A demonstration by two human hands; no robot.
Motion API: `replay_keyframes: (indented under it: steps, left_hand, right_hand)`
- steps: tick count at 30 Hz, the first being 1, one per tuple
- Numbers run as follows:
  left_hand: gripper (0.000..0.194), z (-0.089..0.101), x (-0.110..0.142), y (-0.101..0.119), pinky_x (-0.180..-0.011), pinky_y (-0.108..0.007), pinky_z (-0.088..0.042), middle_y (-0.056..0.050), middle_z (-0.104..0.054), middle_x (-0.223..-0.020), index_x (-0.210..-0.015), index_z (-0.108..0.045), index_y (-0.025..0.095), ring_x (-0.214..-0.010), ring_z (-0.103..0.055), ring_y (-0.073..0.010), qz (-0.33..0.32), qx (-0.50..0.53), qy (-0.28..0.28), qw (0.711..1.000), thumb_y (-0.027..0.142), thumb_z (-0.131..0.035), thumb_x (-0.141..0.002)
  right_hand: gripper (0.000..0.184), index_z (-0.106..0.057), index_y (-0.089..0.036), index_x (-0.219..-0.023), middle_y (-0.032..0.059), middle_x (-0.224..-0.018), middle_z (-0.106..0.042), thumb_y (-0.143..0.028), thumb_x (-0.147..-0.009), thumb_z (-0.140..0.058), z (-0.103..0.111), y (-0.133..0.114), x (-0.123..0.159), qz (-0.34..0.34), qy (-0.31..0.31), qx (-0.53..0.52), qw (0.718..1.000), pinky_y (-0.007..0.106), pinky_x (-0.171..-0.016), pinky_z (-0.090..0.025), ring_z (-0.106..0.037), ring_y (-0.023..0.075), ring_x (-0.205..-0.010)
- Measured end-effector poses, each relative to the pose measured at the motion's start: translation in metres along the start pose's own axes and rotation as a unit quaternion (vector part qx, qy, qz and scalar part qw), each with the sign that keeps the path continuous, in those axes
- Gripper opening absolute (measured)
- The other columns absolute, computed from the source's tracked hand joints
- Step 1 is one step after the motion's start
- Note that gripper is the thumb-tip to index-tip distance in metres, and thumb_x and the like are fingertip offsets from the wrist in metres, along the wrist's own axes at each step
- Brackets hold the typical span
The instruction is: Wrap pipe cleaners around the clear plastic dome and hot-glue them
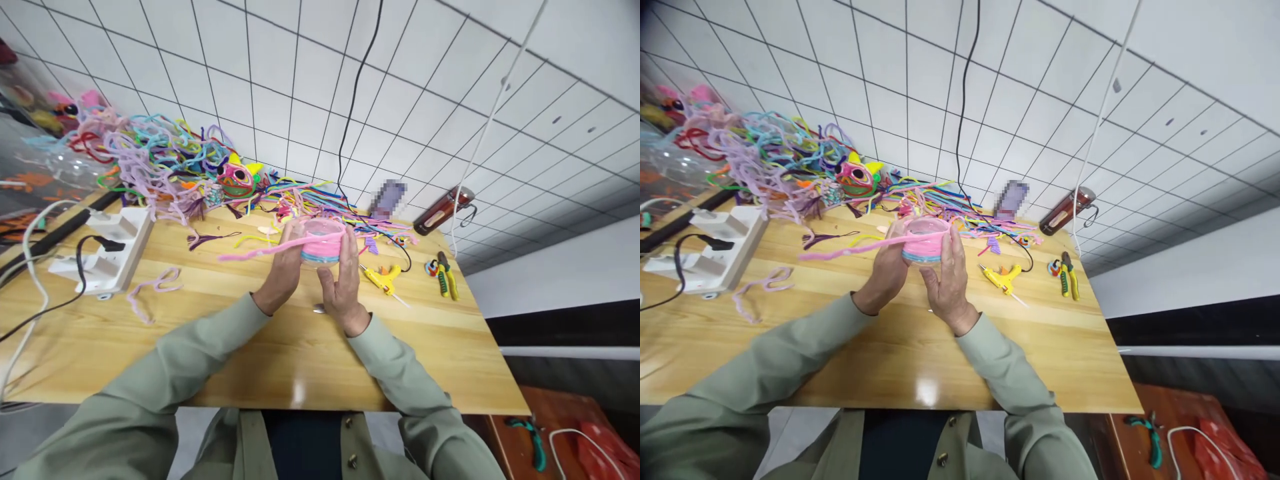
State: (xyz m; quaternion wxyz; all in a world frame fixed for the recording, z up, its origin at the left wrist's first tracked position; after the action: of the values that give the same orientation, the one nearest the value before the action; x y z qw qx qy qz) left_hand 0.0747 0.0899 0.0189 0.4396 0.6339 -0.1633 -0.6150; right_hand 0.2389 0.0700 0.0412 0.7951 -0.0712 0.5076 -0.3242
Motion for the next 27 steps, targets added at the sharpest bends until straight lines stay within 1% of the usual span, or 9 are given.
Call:
replay_keyframes:
  steps: [2, 4, 6, 8, 12, 17, 22, 24, 27]
  left_hand:
    - [0.052, -0.002, 0.006, -0.001, -0.136, -0.060, -0.052, -0.011, -0.081, -0.143, -0.153, -0.072, 0.031, -0.149, -0.070, -0.0342, -0.012, -0.022, 0.008, 1.000, 0.054, -0.042, -0.118]
    - [0.054, -0.004, 0.007, 0.001, -0.137, -0.060, -0.050, -0.011, -0.079, -0.145, -0.156, -0.069, 0.031, -0.153, -0.067, -0.0347, 0.008, -0.007, 0.008, 1.000, 0.057, -0.043, -0.117]
    - [0.057, -0.006, 0.004, 0.008, -0.136, -0.057, -0.053, -0.012, -0.076, -0.151, -0.161, -0.064, 0.033, -0.154, -0.066, -0.0331, 0.051, 0.040, 0.000, 0.998, 0.062, -0.042, -0.118]
    - [0.060, -0.005, -0.002, 0.019, -0.132, -0.051, -0.056, -0.012, -0.071, -0.158, -0.167, -0.055, 0.033, -0.154, -0.067, -0.0294, 0.078, 0.078, -0.006, 0.994, 0.063, -0.032, -0.121]
    - [0.067, -0.002, -0.009, 0.038, -0.138, -0.051, -0.049, -0.014, -0.066, -0.164, -0.161, -0.059, 0.027, -0.161, -0.059, -0.0335, 0.121, 0.144, 0.003, 0.982, 0.071, -0.061, -0.111]
    - [0.068, -0.004, -0.003, 0.043, -0.138, -0.056, -0.048, -0.014, -0.062, -0.168, -0.161, -0.059, 0.027, -0.165, -0.054, -0.0363, 0.149, 0.157, 0.018, 0.976, 0.070, -0.064, -0.109]
    - [0.069, -0.005, 0.006, 0.057, -0.144, -0.058, -0.039, -0.015, -0.049, -0.179, -0.173, -0.045, 0.029, -0.173, -0.044, -0.0356, 0.105, 0.121, -0.001, 0.987, 0.065, -0.057, -0.115]
    - [0.072, -0.005, 0.006, 0.063, -0.145, -0.058, -0.039, -0.017, -0.045, -0.182, -0.177, -0.039, 0.029, -0.174, -0.043, -0.0359, 0.062, 0.100, -0.012, 0.993, 0.064, -0.057, -0.116]
    - [0.077, -0.004, 0.004, 0.067, -0.144, -0.057, -0.039, -0.018, -0.047, -0.180, -0.176, -0.038, 0.028, -0.172, -0.044, -0.0360, -0.001, 0.072, 0.008, 0.997, 0.067, -0.061, -0.114]
  right_hand:
    - [0.081, -0.010, -0.040, -0.188, 0.0088, -0.196, -0.026, -0.063, -0.118, -0.044, -0.003, 0.004, 0.002, -0.033, -0.022, -0.012, 0.999, 0.075, -0.149, -0.023, -0.017, 0.0365, -0.186]
    - [0.083, -0.011, -0.037, -0.188, 0.0113, -0.195, -0.029, -0.066, -0.117, -0.044, -0.004, 0.008, 0.003, -0.057, -0.042, -0.023, 0.997, 0.075, -0.149, -0.022, -0.019, 0.0378, -0.185]
    - [0.087, -0.010, -0.036, -0.188, 0.0132, -0.194, -0.029, -0.066, -0.116, -0.049, -0.002, 0.008, 0.000, -0.048, -0.048, -0.025, 0.997, 0.076, -0.148, -0.022, -0.025, 0.0393, -0.183]
    - [0.088, -0.011, -0.039, -0.188, 0.0120, -0.196, -0.025, -0.063, -0.115, -0.055, 0.002, 0.004, -0.003, -0.014, -0.038, -0.024, 0.999, 0.077, -0.147, -0.022, -0.028, 0.0401, -0.182]
    - [0.079, -0.018, -0.046, -0.185, 0.0065, -0.198, -0.019, -0.058, -0.116, -0.055, 0.007, -0.002, -0.006, 0.020, -0.027, -0.016, 0.999, 0.079, -0.146, -0.024, -0.019, 0.0395, -0.185]
    - [0.078, -0.023, -0.039, -0.183, 0.0136, -0.193, -0.027, -0.068, -0.115, -0.049, 0.001, 0.003, 0.003, -0.040, -0.047, -0.009, 0.998, 0.081, -0.146, -0.021, -0.019, 0.0420, -0.184]
    - [0.095, -0.017, -0.039, -0.184, 0.0131, -0.191, -0.030, -0.087, -0.106, -0.044, 0.006, 0.019, 0.003, -0.090, -0.040, -0.047, 0.994, 0.081, -0.147, -0.014, -0.013, 0.0435, -0.185]
    - [0.101, -0.010, -0.038, -0.186, 0.0118, -0.192, -0.029, -0.091, -0.105, -0.039, 0.012, 0.024, 0.000, -0.085, -0.030, -0.050, 0.995, 0.079, -0.148, -0.016, -0.012, 0.0423, -0.185]
    - [0.099, -0.007, -0.038, -0.186, 0.0100, -0.193, -0.026, -0.088, -0.107, -0.038, 0.019, 0.024, -0.003, -0.048, -0.017, -0.054, 0.997, 0.075, -0.148, -0.022, -0.014, 0.0403, -0.186]
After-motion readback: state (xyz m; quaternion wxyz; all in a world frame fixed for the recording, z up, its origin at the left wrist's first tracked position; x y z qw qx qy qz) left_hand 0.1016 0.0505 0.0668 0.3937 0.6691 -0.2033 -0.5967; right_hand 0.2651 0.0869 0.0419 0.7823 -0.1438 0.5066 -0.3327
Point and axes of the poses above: each hand's wrist, its own x-axis away from the middle knuckle, its own z-axis out of the back of the hand, y = z × x, the point moved 5 cm from there along -x, towards the middle knuckle
